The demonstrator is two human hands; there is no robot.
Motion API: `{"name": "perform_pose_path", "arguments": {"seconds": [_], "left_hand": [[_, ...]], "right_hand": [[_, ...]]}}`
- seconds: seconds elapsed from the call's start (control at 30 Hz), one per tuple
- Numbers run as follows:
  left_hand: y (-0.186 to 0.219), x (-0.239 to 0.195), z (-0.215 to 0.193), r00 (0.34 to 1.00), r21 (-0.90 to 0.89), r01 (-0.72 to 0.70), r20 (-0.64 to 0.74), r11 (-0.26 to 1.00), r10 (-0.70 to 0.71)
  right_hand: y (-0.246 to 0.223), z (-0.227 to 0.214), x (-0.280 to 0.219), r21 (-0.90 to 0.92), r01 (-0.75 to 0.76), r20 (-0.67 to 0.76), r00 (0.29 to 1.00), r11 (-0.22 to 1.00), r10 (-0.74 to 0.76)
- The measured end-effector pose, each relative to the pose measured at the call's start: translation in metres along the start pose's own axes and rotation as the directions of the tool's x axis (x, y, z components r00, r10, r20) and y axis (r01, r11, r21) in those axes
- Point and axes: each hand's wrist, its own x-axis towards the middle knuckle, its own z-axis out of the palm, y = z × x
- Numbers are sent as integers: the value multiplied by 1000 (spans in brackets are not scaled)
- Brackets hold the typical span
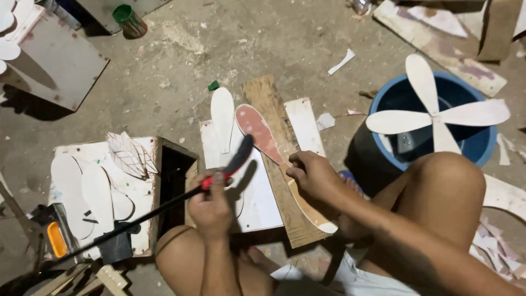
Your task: Assembling and shaping fan blades using hand tools on a wooden jig
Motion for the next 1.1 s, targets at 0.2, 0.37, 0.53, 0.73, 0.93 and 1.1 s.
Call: {"name": "perform_pose_path", "arguments": {"seconds": [0.2, 0.37, 0.53, 0.73, 0.93, 1.1], "left_hand": [[3, -11, 20, 962, 90, -151, 241, 984, 126], [6, -16, 28, 934, 57, -164, 332, 985, 136], [28, 4, 31, 903, 9, -269, 352, 963, 248], [27, 7, 28, 784, 50, -380, 547, 924, 293], [26, 2, 34, 783, 117, -348, 582, 930, 220], [40, -4, 29, 806, -73, -408, 439, 910, 397]], "right_hand": [[-6, 13, -66, -385, 192, -159, 950, 903, -269], [16, 35, -73, -481, 277, -189, 894, 832, -407], [18, 38, -72, -519, 275, -199, 882, 809, -427], [14, 40, -74, -522, 242, -222, 887, 818, -404], [29, 49, -70, -547, 234, -227, 883, 804, -411], [29, 52, -68, -562, 205, -233, 890, 801, -391]]}}
